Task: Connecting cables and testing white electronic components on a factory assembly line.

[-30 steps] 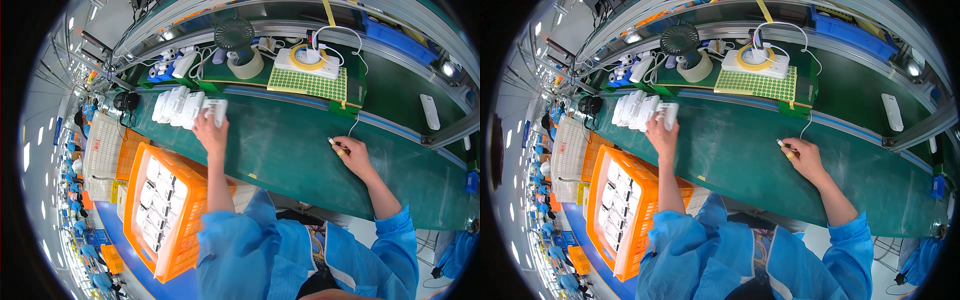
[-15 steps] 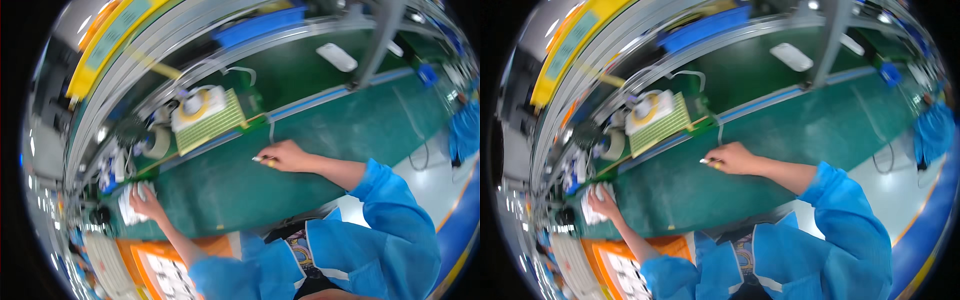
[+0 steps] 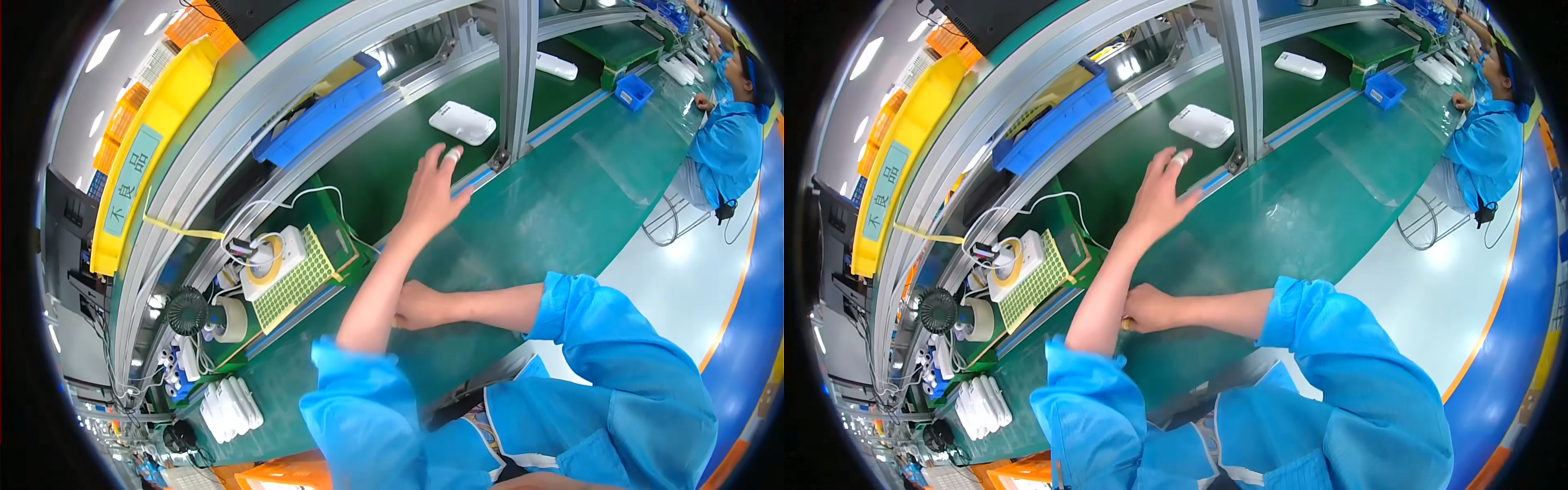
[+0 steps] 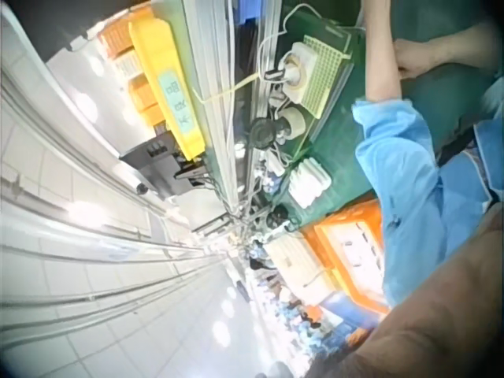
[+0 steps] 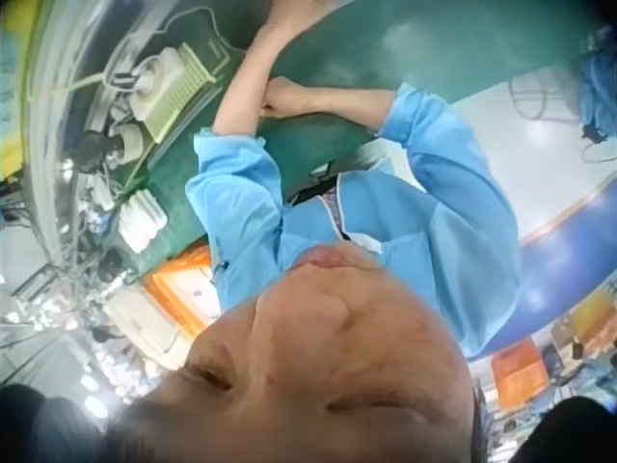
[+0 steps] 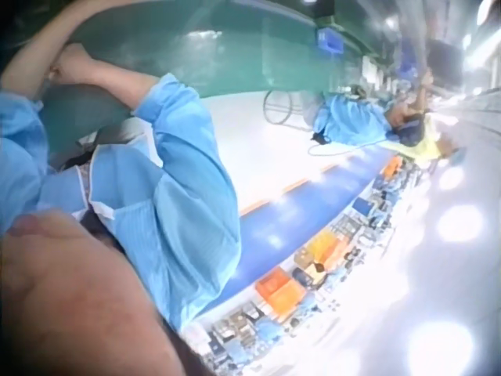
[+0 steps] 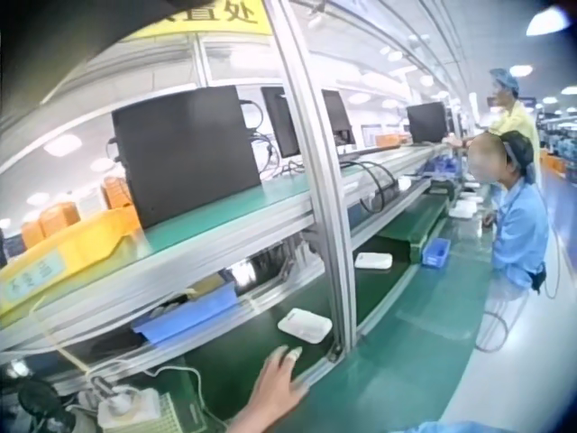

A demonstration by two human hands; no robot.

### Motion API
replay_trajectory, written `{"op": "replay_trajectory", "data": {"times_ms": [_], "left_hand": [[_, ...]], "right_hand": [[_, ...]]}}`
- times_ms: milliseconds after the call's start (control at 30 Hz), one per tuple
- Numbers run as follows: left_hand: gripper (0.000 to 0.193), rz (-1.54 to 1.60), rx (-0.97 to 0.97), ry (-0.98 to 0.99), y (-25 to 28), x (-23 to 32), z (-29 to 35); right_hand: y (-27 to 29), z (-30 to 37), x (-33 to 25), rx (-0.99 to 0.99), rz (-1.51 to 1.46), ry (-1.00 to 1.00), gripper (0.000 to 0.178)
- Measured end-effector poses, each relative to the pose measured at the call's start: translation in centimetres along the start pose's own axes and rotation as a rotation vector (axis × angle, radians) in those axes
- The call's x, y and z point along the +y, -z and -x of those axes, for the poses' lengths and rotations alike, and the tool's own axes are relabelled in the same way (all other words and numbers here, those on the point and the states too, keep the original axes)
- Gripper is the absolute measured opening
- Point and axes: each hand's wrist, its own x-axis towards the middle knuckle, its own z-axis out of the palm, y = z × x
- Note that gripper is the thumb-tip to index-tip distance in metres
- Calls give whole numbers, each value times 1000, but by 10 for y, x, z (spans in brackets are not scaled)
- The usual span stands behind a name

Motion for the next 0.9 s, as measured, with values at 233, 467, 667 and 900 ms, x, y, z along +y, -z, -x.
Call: {"op": "replay_trajectory", "data": {"times_ms": [233,467,667,900], "left_hand": [[94,-190,-228,210,-87,-44,-100],[78,-230,5,95,-120,-84,-97],[50,-436,54,-5,-104,-93,-97],[36,320,124,383,-8,-32,-46]], "right_hand": [[31,3,-21,63,-662,-73,58],[33,11,2,38,-538,-98,54],[14,10,3,5,-472,-95,50],[29,-2,-24,-133,69,-68,24]]}}
